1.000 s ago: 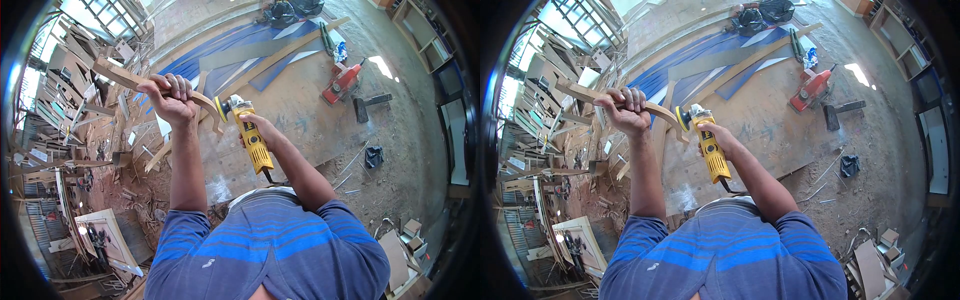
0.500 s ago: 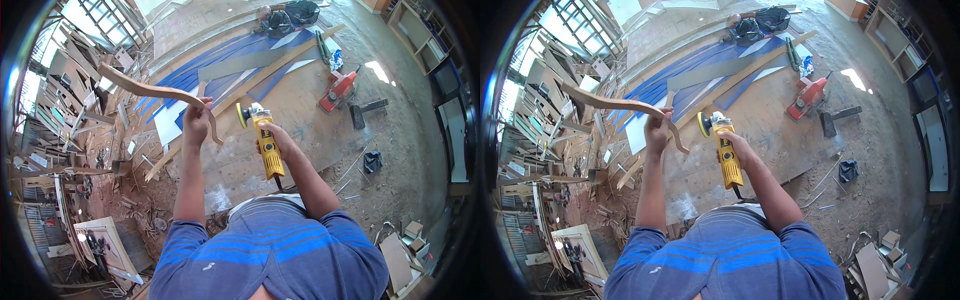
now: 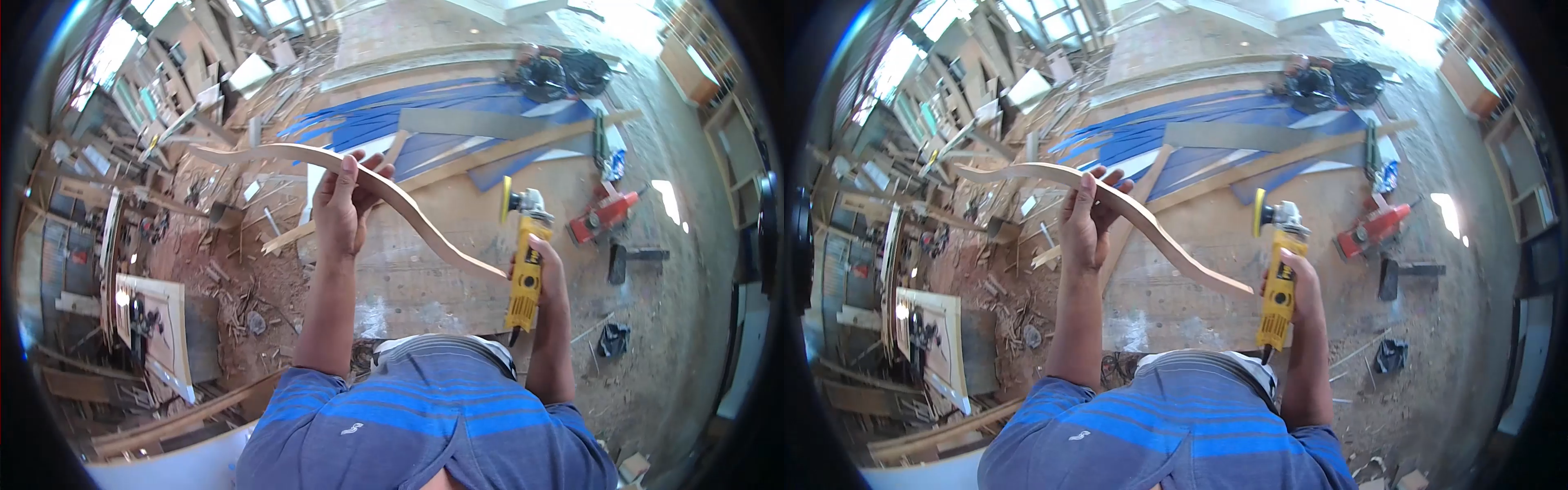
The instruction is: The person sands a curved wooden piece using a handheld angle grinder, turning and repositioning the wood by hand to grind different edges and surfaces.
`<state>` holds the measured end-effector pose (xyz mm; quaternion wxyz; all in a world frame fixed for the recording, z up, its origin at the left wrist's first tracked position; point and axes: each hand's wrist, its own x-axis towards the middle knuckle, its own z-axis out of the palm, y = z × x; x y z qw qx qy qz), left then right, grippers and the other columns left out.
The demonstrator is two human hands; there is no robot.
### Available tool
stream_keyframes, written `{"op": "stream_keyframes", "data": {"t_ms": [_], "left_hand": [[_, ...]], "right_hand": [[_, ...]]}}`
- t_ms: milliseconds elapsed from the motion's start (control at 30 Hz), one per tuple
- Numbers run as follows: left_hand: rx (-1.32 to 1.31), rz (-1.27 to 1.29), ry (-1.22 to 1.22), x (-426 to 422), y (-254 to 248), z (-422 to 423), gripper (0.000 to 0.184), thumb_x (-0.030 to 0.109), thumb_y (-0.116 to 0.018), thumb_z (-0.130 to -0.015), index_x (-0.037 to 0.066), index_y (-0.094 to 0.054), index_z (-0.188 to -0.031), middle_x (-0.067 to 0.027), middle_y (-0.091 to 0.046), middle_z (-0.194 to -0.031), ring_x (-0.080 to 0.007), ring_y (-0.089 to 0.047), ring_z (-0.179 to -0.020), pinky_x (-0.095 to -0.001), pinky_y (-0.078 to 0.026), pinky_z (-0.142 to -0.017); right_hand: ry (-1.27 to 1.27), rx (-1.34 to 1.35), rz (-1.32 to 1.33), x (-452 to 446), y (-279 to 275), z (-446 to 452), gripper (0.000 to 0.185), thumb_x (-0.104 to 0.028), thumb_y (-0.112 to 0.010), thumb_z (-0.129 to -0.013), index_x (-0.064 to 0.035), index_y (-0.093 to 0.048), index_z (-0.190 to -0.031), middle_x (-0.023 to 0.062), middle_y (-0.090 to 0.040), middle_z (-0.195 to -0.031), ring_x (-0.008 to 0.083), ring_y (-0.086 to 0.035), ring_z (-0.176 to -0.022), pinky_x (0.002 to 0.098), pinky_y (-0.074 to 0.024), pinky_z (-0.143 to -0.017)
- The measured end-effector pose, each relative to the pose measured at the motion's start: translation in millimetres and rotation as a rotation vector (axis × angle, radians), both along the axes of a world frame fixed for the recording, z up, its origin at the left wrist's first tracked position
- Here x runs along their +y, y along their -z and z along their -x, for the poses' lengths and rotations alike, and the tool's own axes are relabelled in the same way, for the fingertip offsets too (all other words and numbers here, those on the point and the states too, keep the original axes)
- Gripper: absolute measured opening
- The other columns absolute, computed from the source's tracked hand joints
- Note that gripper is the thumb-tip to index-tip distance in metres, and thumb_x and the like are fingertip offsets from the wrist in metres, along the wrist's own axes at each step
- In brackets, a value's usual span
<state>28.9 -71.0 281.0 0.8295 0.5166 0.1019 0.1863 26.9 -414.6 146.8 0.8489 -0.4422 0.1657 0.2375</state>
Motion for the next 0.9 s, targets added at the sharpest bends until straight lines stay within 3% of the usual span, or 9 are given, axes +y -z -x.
{"op": "stream_keyframes", "data": {"t_ms": [400,567,700,900], "left_hand": [[0.03,0.177,-0.078,2.2,0.1,69.6,0.043,0.038,-0.065,-0.106,-0.001,-0.066,-0.124,-0.021,-0.074,-0.118,-0.0321,-0.075,-0.109,-0.0415,-0.064,-0.095],[0.05,0.092,-0.127,5.6,-5.2,80.1,0.039,0.035,-0.065,-0.106,-0.001,-0.068,-0.121,-0.0197,-0.076,-0.112,-0.0317,-0.077,-0.105,-0.0403,-0.065,-0.092],[0.03,-0.008,-0.164,16.1,-7.1,83.5,0.034,0.03,-0.067,-0.106,-0.002,-0.07,-0.118,-0.0192,-0.077,-0.106,-0.0306,-0.078,-0.097,-0.0401,-0.067,-0.086],[0.001,-0.123,-0.158,32.6,-7.1,81.0,0.03,0.024,-0.067,-0.106,-0.004,-0.07,-0.117,-0.0204,-0.077,-0.105,-0.0309,-0.079,-0.095,-0.0419,-0.067,-0.086]], "right_hand": [[-0.026,-0.033,0.067,-27.8,9.8,-14.2,0.042,-0.044,-0.066,-0.097,-0.0045,-0.062,-0.109,0.0118,-0.067,-0.079,0.0242,-0.069,-0.063,0.0385,-0.0592,-0.058],[0.006,-0.016,0.149,-19.3,14.8,-10.1,0.041,-0.042,-0.068,-0.094,-0.0025,-0.06,-0.1,0.0129,-0.066,-0.079,0.0254,-0.069,-0.062,0.0386,-0.0583,-0.056],[-0.002,0.031,0.204,-11.1,17.3,-0.8,0.04,-0.04,-0.069,-0.093,-0.0023,-0.059,-0.102,0.0129,-0.065,-0.078,0.0252,-0.068,-0.061,0.0387,-0.0585,-0.055],[0.031,0.011,0.267,1.9,9.5,27.8,0.041,-0.039,-0.069,-0.093,-0.0021,-0.058,-0.105,0.0125,-0.065,-0.078,0.024,-0.069,-0.062,0.0382,-0.0595,-0.056]]}}
